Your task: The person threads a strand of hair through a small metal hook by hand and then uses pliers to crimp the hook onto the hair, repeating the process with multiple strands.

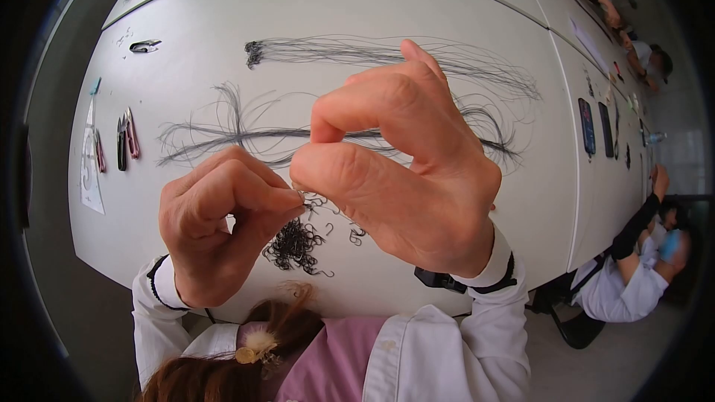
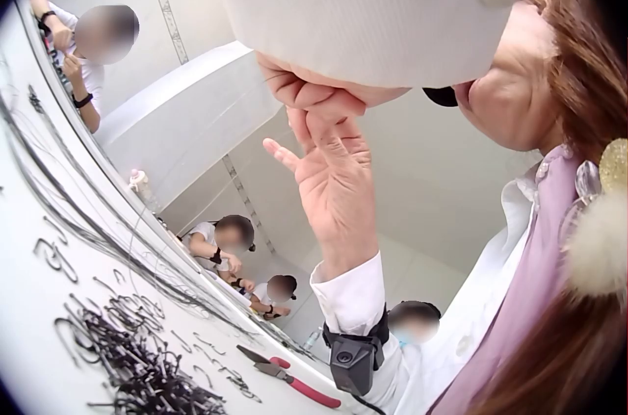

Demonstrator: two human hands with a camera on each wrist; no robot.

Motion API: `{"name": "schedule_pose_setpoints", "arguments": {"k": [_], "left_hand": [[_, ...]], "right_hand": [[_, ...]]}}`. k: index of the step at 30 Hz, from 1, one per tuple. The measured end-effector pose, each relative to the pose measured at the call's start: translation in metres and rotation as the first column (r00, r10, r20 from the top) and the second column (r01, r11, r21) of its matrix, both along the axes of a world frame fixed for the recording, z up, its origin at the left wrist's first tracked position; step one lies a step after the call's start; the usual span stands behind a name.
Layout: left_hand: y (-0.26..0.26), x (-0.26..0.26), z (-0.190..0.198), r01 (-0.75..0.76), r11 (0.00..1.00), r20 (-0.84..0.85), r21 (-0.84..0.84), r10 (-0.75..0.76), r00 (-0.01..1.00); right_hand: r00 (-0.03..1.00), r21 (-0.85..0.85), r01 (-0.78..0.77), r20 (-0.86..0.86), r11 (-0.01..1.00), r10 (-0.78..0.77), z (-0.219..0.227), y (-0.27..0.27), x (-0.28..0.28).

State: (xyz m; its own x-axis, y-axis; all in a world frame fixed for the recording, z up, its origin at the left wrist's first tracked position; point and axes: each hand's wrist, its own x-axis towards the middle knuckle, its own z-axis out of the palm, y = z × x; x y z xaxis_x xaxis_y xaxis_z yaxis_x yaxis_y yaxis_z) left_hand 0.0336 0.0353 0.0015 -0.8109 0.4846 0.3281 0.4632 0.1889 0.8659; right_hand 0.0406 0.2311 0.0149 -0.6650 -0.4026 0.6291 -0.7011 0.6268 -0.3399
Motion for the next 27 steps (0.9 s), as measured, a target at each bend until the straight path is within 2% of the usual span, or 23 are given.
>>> {"name": "schedule_pose_setpoints", "arguments": {"k": [27], "left_hand": [[0.0003,-0.0006,-0.0023,0.004,1.0,-0.011,0.016,-0.004,1.0]], "right_hand": [[1.0,0.019,-0.004,0.009,1.0,0.004,0.0014,-0.0001,0.001]]}}
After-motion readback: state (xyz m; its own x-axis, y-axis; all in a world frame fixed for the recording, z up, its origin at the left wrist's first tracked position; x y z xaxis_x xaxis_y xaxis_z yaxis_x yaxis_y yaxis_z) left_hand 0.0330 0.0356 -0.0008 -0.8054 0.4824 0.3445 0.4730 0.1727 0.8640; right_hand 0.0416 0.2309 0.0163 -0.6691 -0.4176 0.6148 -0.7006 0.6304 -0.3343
